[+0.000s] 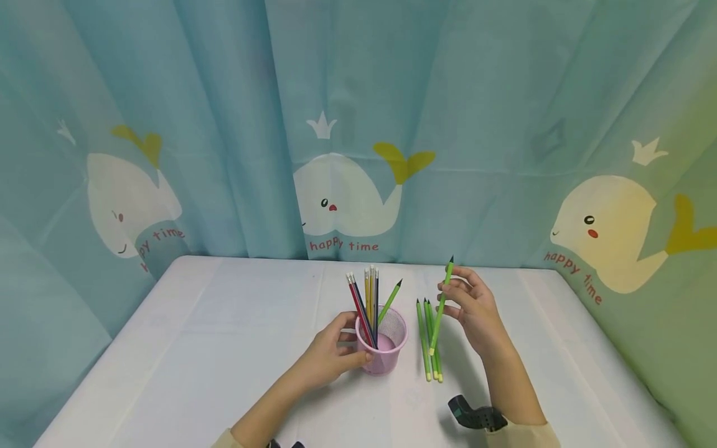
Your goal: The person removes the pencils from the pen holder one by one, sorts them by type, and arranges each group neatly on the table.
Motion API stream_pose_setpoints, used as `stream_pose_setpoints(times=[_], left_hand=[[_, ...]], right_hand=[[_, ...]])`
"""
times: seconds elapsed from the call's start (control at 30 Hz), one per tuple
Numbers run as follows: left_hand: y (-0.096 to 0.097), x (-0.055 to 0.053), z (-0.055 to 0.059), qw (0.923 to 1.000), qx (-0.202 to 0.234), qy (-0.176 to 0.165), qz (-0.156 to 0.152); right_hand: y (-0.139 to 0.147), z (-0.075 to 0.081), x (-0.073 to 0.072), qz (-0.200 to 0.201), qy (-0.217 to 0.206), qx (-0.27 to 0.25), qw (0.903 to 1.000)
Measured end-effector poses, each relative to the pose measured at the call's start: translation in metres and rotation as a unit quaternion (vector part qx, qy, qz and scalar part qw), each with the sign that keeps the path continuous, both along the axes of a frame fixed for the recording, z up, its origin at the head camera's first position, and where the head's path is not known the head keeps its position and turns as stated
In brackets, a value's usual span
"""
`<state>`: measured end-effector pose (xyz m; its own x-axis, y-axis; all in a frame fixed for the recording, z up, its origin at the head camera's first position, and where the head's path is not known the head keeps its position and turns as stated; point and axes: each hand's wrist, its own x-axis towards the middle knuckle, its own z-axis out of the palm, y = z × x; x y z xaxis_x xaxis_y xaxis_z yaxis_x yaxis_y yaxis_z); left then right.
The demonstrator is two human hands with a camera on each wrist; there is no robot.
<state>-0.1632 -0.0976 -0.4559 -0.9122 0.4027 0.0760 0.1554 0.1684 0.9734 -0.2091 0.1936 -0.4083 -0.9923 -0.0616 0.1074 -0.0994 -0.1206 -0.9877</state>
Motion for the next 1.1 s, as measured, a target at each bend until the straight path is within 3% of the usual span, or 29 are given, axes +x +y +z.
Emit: stream_pose_setpoints(times=[0.63, 0.9, 1.1], left_hand=[[0.001, 0.000, 0.004, 1.0000, 0.001, -0.001, 0.000], [0.000, 0.001, 0.004, 1.0000, 0.006, -0.005, 0.000], [0.000, 0.001, 0.003, 0.9999, 0.006, -0.010, 0.002]], right_hand=[[0.013, -0.022, -0.010, -0.070, -0.099, 0.062, 0.9906], [0.012, -0.029, -0.015, -0.102, -0.130, 0.152, 0.9745], [0.010, -0.034, -0.016, -0.091, -0.153, 0.202, 0.9631]])
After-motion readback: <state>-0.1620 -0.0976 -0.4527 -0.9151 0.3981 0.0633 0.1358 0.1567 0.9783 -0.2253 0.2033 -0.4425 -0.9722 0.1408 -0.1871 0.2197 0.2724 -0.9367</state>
